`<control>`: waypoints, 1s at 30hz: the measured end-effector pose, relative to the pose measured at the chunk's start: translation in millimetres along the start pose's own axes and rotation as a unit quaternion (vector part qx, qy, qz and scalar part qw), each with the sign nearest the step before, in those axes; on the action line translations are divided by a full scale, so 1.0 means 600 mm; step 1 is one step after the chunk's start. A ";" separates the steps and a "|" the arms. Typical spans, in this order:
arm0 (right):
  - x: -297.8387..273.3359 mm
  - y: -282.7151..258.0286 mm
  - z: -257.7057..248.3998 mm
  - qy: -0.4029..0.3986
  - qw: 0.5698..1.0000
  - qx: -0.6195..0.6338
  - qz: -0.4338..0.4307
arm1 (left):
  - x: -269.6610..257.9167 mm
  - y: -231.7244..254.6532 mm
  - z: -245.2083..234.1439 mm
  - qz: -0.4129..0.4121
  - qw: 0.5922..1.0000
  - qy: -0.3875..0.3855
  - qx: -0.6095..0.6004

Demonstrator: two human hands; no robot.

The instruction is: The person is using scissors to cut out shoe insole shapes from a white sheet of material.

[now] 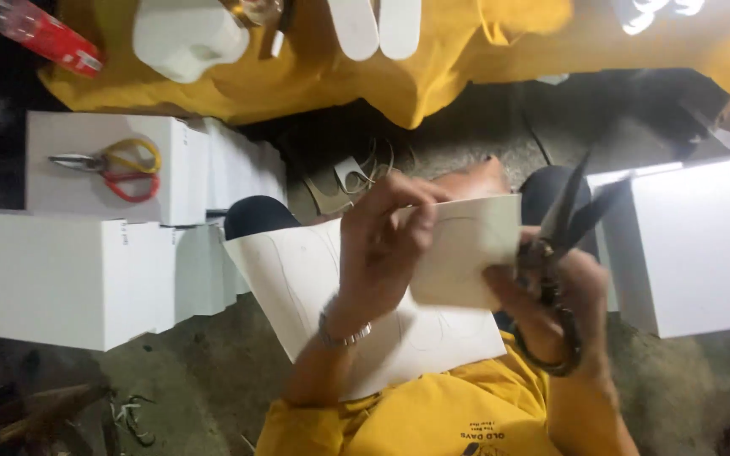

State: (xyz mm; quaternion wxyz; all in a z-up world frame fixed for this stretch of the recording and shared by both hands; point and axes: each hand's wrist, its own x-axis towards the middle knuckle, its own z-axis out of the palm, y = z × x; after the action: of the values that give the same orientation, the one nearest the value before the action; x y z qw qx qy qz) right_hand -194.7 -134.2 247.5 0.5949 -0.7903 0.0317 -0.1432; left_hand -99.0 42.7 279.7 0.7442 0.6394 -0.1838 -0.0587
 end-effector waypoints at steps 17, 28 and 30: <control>-0.052 -0.017 -0.013 -0.128 0.979 -0.054 0.148 | -0.147 -0.035 0.024 -0.217 0.952 0.206 -0.057; -0.096 0.000 -0.013 -0.118 0.979 -0.116 0.122 | -0.151 -0.034 0.067 -0.200 0.951 0.235 0.013; -0.095 0.001 -0.013 -0.130 0.972 -0.134 0.140 | -0.153 -0.039 0.067 -0.163 0.955 0.248 -0.009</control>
State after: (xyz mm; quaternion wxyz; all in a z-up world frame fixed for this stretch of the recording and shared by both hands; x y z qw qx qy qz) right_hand -251.4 -128.9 238.1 0.4967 -0.8623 0.0835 0.0515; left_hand -194.7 30.8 243.5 0.7522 0.6488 0.1130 -0.0203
